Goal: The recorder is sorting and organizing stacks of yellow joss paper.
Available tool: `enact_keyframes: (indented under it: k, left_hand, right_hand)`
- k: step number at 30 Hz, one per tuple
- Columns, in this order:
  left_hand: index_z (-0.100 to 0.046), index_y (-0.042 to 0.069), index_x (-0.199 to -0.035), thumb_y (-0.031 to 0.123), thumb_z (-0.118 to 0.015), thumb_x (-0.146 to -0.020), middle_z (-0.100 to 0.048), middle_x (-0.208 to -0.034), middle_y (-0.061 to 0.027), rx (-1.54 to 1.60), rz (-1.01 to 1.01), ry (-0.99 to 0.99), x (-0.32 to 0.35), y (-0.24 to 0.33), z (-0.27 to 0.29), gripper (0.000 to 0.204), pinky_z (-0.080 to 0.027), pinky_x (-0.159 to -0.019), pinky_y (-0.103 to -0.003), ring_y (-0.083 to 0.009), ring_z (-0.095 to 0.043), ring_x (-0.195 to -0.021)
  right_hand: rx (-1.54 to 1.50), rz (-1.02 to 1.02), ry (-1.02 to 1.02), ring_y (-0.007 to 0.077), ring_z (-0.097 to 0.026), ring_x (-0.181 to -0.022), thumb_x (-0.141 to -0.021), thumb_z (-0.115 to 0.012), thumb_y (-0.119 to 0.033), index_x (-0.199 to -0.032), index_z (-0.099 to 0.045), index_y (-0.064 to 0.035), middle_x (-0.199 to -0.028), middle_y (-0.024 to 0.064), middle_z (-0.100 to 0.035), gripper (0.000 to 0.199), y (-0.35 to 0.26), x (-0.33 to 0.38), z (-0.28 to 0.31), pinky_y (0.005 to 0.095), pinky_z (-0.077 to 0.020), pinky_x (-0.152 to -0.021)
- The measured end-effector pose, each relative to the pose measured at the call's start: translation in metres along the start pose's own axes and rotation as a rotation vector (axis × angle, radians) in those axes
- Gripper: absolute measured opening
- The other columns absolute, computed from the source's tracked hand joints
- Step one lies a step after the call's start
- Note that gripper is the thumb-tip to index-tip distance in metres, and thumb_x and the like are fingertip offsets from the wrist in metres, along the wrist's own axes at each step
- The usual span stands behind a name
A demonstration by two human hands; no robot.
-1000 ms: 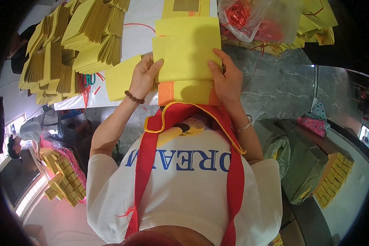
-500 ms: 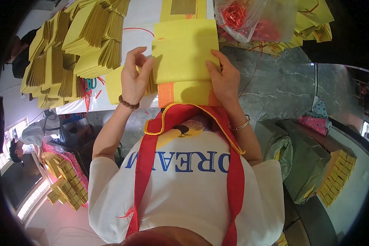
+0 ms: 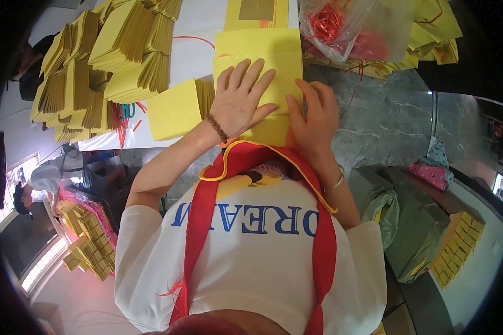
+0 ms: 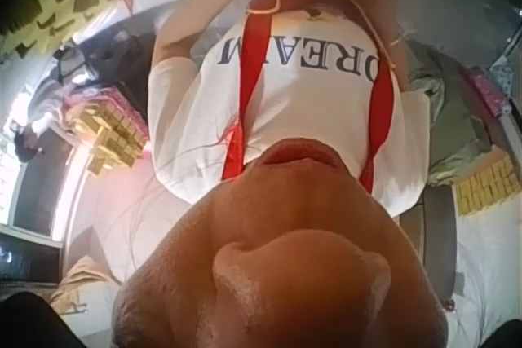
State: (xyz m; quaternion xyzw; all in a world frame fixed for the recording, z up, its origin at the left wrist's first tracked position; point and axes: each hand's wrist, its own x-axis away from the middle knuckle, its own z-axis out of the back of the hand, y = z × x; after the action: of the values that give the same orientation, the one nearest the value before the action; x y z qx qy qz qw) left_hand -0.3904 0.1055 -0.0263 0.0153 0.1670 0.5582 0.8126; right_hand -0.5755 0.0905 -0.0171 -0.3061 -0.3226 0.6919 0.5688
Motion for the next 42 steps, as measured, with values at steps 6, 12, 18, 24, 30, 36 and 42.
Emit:
enact_keyframes:
  k: [6,12,18,24,30,36,42]
  left_hand:
    - [-0.044,0.009,-0.129,0.045,-0.057,-0.08,-0.04,-0.134,-0.015,-0.006,-0.021,0.01,-0.001,0.0,0.0,0.062,-0.025,-0.1,-0.049,-0.034,-0.033,-0.124]
    - [-0.047,0.009,-0.126,0.04,-0.059,-0.08,-0.039,-0.133,-0.0141,0.134,-0.131,0.021,0.006,-0.011,0.012,0.057,-0.029,-0.095,-0.046,-0.0325,-0.036,-0.12]
    - [-0.049,0.003,-0.12,0.024,-0.056,-0.078,-0.05,-0.12,-0.0146,-0.204,-0.22,-0.011,0.008,0.011,0.014,0.048,-0.04,-0.081,-0.038,-0.0289,-0.048,-0.102]
    - [-0.051,-0.002,-0.114,0.011,-0.056,-0.07,-0.056,-0.108,-0.0158,-0.158,-0.085,0.112,0.007,0.015,0.007,0.046,-0.045,-0.072,-0.034,-0.0252,-0.054,-0.087]
    - [-0.052,-0.003,-0.118,0.007,-0.055,-0.068,-0.058,-0.113,-0.0156,-0.007,-0.072,0.47,0.054,-0.021,0.072,0.051,-0.045,-0.083,-0.035,-0.0287,-0.056,-0.098]
    - [-0.053,0.003,-0.121,0.004,-0.053,-0.072,-0.057,-0.117,-0.0123,-0.283,0.197,0.28,0.145,-0.087,0.044,0.049,-0.044,-0.086,-0.037,-0.0267,-0.054,-0.103]
    - [-0.052,0.005,-0.121,0.003,-0.051,-0.074,-0.056,-0.118,-0.0118,-0.238,0.194,0.181,0.156,-0.092,0.026,0.047,-0.043,-0.086,-0.037,-0.0261,-0.053,-0.103]
  right_hand:
    - [0.477,0.602,-0.232,0.0258,-0.038,-0.126,-0.082,-0.058,-0.033,-0.128,-0.049,-0.0113,-0.134,0.0055,-0.045,0.051,0.019,0.024,0.007,0.0518,-0.0234,-0.103]
    - [0.418,0.591,-0.285,0.0258,-0.031,-0.131,-0.085,-0.053,-0.036,-0.132,-0.044,-0.0119,-0.139,0.0038,-0.04,0.053,0.026,0.025,0.005,0.0529,-0.0207,-0.105]
    - [0.28,0.574,-0.336,0.0287,-0.031,-0.131,-0.088,-0.05,-0.033,-0.132,-0.044,-0.0103,-0.138,0.0057,-0.041,0.049,0.033,0.02,0.006,0.0466,-0.0236,-0.106]
    - [-0.587,0.14,-0.19,0.0287,-0.04,-0.126,-0.097,-0.031,-0.04,-0.13,-0.042,0.0032,-0.132,0.0166,-0.046,0.056,0.045,0.018,0.01,0.0391,-0.0297,-0.105]
    - [-0.605,0.178,0.035,0.0276,-0.042,-0.124,-0.098,-0.025,-0.04,-0.129,-0.042,0.0046,-0.131,0.0187,-0.046,0.057,0.044,0.022,0.009,0.0394,-0.0321,-0.102]
    - [-0.592,0.077,-0.028,0.0241,-0.048,-0.116,-0.098,-0.025,-0.035,-0.124,-0.047,0.0032,-0.123,0.0155,-0.053,0.051,0.049,0.021,0.004,0.0377,-0.0336,-0.1]
    - [-0.608,0.084,-0.044,0.0221,-0.052,-0.108,-0.098,-0.026,-0.031,-0.117,-0.054,0.0049,-0.115,0.0145,-0.058,0.049,0.044,0.024,0.0,0.0347,-0.0372,-0.096]
